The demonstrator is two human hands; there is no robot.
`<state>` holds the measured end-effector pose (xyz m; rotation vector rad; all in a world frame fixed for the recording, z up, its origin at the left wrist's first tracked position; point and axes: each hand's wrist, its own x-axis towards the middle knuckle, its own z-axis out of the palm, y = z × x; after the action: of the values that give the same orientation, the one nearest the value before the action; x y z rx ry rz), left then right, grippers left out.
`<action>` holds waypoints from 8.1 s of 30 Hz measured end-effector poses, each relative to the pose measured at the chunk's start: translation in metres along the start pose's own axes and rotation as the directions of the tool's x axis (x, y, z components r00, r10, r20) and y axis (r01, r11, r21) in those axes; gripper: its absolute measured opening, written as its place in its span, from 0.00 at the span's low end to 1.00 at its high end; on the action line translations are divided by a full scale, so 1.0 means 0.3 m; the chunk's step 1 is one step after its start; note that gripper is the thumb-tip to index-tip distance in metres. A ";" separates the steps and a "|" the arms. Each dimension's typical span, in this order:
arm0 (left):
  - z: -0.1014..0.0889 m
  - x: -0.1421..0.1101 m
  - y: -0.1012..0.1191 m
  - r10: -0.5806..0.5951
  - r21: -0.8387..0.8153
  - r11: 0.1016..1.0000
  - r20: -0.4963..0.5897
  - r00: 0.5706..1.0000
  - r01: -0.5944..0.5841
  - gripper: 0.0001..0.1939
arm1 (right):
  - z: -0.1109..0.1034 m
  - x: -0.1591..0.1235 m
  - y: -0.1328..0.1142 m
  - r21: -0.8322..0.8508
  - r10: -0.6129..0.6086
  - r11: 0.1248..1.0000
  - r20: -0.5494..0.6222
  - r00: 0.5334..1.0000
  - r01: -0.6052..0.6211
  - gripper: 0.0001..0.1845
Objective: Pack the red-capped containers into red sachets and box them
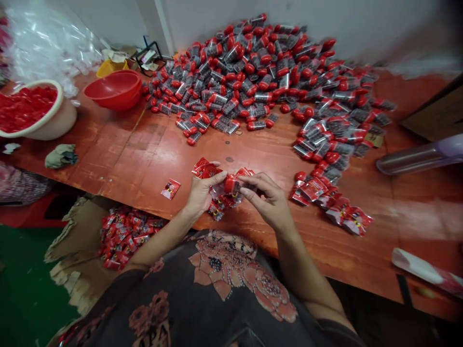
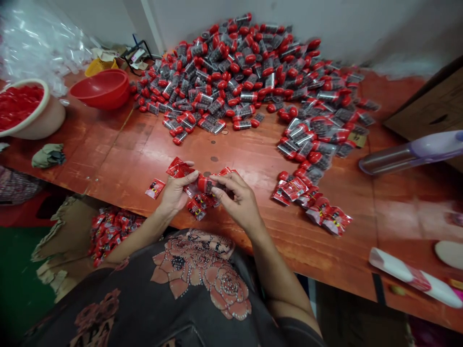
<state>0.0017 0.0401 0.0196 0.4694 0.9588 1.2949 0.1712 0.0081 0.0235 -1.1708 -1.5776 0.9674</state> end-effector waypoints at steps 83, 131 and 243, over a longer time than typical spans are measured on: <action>-0.075 -0.063 -0.031 -0.076 0.171 0.982 -0.026 0.997 0.079 0.13 | 0.121 -0.086 0.113 0.293 0.316 0.905 0.027 0.948 -0.310 0.20; -0.408 -0.214 -0.170 -0.128 0.284 0.933 -0.314 0.941 0.222 0.45 | 0.035 0.015 0.286 -0.714 0.060 0.697 0.146 0.987 0.064 0.53; -0.131 0.088 -0.207 -0.234 -0.066 0.971 -0.110 0.966 0.228 0.14 | 0.208 -0.025 0.304 0.120 0.245 0.965 -0.096 0.965 -0.233 0.17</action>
<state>0.0060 0.0409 -0.0582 0.2341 1.0421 1.1415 0.1349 0.0185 -0.0808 -1.3371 -1.3004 1.1096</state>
